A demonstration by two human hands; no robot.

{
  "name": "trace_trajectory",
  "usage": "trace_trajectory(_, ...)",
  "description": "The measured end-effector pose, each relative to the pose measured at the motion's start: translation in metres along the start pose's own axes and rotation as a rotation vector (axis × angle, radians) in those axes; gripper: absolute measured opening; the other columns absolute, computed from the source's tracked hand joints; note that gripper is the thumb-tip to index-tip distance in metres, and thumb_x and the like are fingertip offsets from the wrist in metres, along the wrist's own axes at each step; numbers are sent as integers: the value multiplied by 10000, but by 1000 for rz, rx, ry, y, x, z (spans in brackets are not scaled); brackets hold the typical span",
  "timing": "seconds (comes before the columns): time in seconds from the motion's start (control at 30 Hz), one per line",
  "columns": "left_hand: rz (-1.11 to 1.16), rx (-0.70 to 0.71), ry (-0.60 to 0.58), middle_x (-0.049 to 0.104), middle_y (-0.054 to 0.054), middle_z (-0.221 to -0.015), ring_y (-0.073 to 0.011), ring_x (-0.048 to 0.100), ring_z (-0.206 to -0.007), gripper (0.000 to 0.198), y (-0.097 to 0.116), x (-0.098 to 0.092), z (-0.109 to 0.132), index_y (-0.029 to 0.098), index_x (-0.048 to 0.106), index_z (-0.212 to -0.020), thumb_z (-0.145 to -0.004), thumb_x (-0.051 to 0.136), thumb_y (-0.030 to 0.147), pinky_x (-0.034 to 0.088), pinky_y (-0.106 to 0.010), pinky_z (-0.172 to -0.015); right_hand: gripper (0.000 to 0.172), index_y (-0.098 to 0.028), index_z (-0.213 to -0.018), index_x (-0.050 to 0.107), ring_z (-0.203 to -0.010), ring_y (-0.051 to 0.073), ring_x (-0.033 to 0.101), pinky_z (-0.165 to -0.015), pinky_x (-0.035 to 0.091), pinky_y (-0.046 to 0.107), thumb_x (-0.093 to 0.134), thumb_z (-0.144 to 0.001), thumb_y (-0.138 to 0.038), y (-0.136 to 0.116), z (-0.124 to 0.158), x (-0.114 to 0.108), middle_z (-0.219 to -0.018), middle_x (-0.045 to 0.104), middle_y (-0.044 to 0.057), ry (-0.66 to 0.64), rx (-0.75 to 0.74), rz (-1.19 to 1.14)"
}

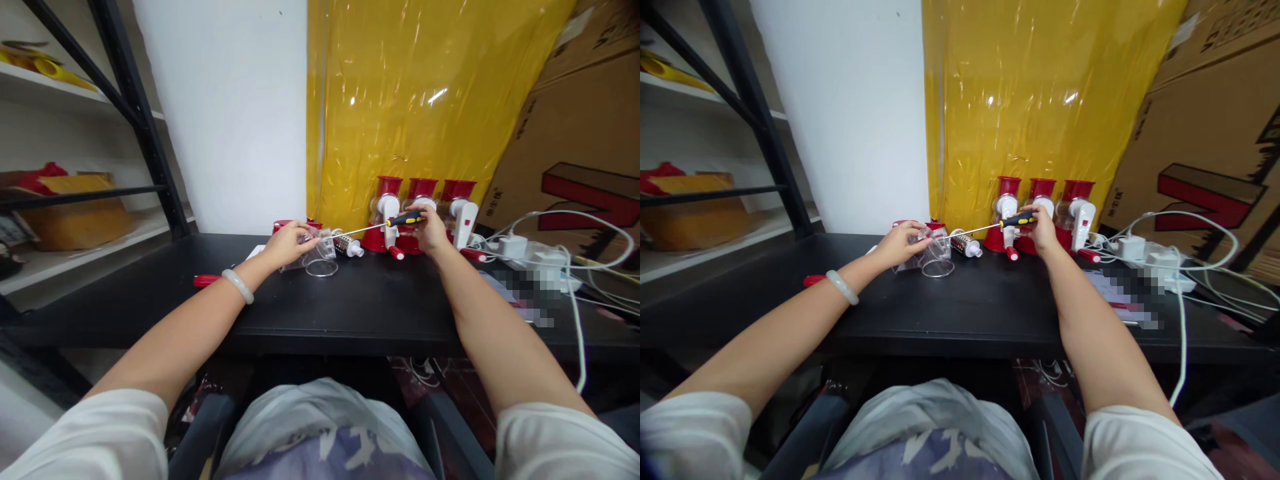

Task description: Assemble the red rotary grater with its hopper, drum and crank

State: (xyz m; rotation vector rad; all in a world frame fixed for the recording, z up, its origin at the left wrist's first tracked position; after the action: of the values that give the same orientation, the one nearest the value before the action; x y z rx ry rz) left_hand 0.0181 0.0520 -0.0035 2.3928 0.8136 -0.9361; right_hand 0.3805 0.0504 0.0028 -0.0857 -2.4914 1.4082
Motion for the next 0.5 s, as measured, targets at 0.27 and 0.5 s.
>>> trace_trajectory(0.27, 17, -21, -7, 627, -91, -1120, -226, 603, -1020, 324, 0, -1, 0, 188, 669, -764, -829, 574, 491, 464, -406, -951, 367, -240, -830, 536, -396, 139, 497, -383, 436, 280, 547, -745, -597, 4, -2, 0, -492, 480, -44, 49, -39, 137)
trace_trajectory(0.5, 28, -32, -5, 628, -86, -1117, -223, 600, -1030, 325, 0, 0, 0, 189, 661, -734, -830, 574, 487, 466, -398, -946, 281, -251, -931, 511, -572, 173, 649, -457, 487, 281, 497, -723, -439, 0, 0, 1, -743, 614, -14, -53, 63, 19)
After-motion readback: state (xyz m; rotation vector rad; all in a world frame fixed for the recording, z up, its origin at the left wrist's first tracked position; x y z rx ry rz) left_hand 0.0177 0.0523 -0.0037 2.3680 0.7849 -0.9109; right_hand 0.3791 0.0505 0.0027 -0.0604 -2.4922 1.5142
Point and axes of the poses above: each hand's wrist, its own z-axis away from the middle knuckle, its own x-axis out of the palm, y = z × x, the point moved 1 cm from there along -z, towards the middle knuckle
